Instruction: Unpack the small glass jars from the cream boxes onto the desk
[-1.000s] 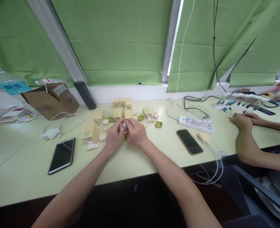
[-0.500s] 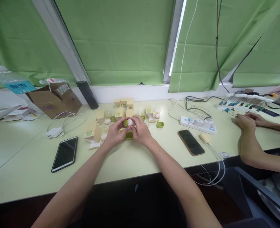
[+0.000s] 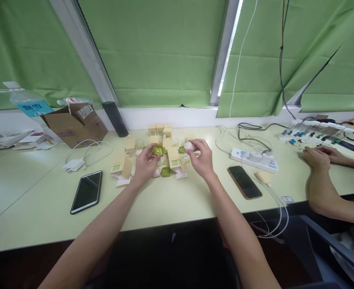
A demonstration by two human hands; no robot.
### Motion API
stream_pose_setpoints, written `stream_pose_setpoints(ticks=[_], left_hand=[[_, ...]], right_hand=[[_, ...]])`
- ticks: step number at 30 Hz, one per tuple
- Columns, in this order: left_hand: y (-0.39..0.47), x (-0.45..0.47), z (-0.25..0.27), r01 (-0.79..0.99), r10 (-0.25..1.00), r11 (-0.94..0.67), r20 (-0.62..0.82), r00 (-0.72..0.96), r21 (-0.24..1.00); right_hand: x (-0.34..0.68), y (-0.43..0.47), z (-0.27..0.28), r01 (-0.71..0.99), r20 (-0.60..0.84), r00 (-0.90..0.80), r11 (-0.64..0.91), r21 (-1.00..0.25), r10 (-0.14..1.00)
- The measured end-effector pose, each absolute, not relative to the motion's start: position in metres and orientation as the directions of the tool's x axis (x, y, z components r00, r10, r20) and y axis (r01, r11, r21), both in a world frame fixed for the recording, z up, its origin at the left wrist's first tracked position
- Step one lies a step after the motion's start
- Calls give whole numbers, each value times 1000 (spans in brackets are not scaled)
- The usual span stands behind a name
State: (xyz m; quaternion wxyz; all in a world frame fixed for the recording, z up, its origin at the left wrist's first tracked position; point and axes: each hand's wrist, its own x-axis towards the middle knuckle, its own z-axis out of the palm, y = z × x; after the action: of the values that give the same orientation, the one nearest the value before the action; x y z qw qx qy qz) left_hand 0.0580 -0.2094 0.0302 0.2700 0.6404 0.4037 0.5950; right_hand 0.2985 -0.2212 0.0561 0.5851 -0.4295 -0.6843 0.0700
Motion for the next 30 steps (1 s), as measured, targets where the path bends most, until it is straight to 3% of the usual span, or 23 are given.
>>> stream_pose_setpoints(ticks=[4, 7, 21, 30], left_hand=[[-215, 63, 30, 284, 811, -546, 582, -56, 788], [-218, 66, 29, 339, 795, -557, 605, -47, 758], [-225, 69, 29, 420, 755, -602, 656, 22, 679], [-226, 69, 31, 418, 752, -609, 658, 37, 674]], right_hand=[[321, -235, 40, 673, 601, -172, 538, -507, 781], [325, -241, 25, 757, 498, -238, 481, -443, 834], [307, -245, 15, 908, 296, -273, 347, -235, 915], [311, -247, 17, 900, 318, -230, 326, -291, 920]])
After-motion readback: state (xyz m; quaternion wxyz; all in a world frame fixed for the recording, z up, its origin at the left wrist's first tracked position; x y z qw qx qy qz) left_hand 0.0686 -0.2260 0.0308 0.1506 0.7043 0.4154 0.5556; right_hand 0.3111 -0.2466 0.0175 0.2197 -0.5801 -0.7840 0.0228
